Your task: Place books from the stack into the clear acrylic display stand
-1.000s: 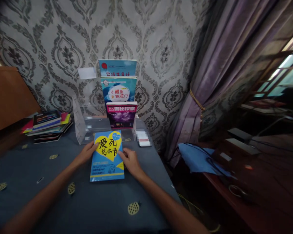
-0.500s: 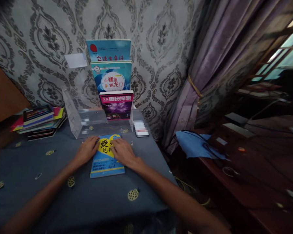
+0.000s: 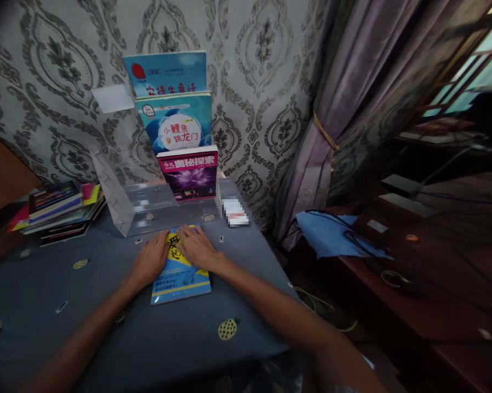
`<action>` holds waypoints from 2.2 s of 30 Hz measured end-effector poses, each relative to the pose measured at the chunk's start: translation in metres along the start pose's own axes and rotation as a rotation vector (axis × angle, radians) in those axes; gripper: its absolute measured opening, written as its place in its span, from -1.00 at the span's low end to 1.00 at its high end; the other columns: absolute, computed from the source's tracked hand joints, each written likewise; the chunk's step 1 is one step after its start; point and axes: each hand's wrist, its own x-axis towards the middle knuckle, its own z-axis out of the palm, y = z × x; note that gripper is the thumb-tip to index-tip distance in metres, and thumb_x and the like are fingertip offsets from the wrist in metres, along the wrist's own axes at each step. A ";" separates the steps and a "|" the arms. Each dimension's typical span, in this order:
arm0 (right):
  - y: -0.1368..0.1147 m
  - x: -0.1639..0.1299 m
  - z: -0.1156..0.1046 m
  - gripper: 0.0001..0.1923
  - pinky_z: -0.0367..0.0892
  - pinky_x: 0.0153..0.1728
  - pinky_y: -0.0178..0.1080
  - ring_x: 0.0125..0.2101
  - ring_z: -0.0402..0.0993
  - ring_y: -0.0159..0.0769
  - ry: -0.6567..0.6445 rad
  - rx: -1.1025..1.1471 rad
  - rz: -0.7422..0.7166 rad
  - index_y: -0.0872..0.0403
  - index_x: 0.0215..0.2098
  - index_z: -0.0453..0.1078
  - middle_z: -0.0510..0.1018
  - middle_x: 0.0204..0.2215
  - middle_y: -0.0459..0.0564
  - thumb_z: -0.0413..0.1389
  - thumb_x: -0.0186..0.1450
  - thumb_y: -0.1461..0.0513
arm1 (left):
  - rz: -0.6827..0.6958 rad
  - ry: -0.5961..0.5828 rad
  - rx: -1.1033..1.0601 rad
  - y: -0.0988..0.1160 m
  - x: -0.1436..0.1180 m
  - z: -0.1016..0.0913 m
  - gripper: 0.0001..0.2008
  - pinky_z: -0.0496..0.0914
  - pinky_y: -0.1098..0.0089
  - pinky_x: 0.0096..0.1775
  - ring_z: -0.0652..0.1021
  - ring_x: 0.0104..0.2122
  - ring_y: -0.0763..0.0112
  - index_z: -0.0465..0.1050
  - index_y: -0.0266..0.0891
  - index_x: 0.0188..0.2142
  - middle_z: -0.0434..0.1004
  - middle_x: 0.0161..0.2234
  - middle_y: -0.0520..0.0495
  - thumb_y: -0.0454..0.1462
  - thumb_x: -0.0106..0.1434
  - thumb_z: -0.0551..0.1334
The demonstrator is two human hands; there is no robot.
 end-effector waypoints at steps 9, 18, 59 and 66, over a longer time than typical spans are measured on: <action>0.064 -0.020 0.000 -0.55 0.15 0.31 0.05 0.27 0.30 -0.13 0.096 0.213 0.085 0.12 0.28 0.28 0.36 0.28 0.18 -0.08 0.47 0.22 | 0.077 -0.026 0.040 -0.005 0.004 0.001 -0.60 0.28 0.01 0.21 0.43 0.20 0.09 0.35 -0.27 0.18 0.42 0.22 -0.28 -0.30 0.43 -0.05; 0.077 -0.014 0.006 -0.57 0.17 0.30 0.01 0.26 0.31 -0.21 0.119 0.360 0.068 0.03 0.27 0.32 0.40 0.26 0.07 -0.11 0.49 0.23 | 0.288 -0.127 -0.024 0.007 0.031 0.009 -0.53 0.16 0.04 0.30 0.32 0.30 0.17 0.30 -0.32 0.26 0.31 0.30 -0.27 -0.23 0.44 -0.03; 0.011 -0.040 -0.018 -0.69 0.23 -0.33 -0.33 -0.48 0.46 -0.36 0.176 0.448 0.288 0.10 -0.30 0.47 0.52 -0.58 -0.15 -0.04 0.49 0.19 | 0.227 -0.137 0.045 0.038 -0.056 -0.034 -0.75 0.41 0.15 -0.06 0.46 -0.04 0.07 0.43 -0.21 -0.13 0.49 -0.10 -0.22 -0.08 0.37 0.18; 0.014 -0.040 -0.020 -0.64 0.24 -0.31 -0.34 -0.46 0.48 -0.37 0.173 0.423 0.261 0.11 -0.31 0.48 0.54 -0.56 -0.14 -0.07 0.51 0.16 | 0.164 -0.168 0.203 0.064 -0.051 -0.027 -0.73 0.40 0.07 -0.01 0.47 -0.02 0.01 0.43 -0.27 0.00 0.51 -0.08 -0.29 -0.20 0.41 0.10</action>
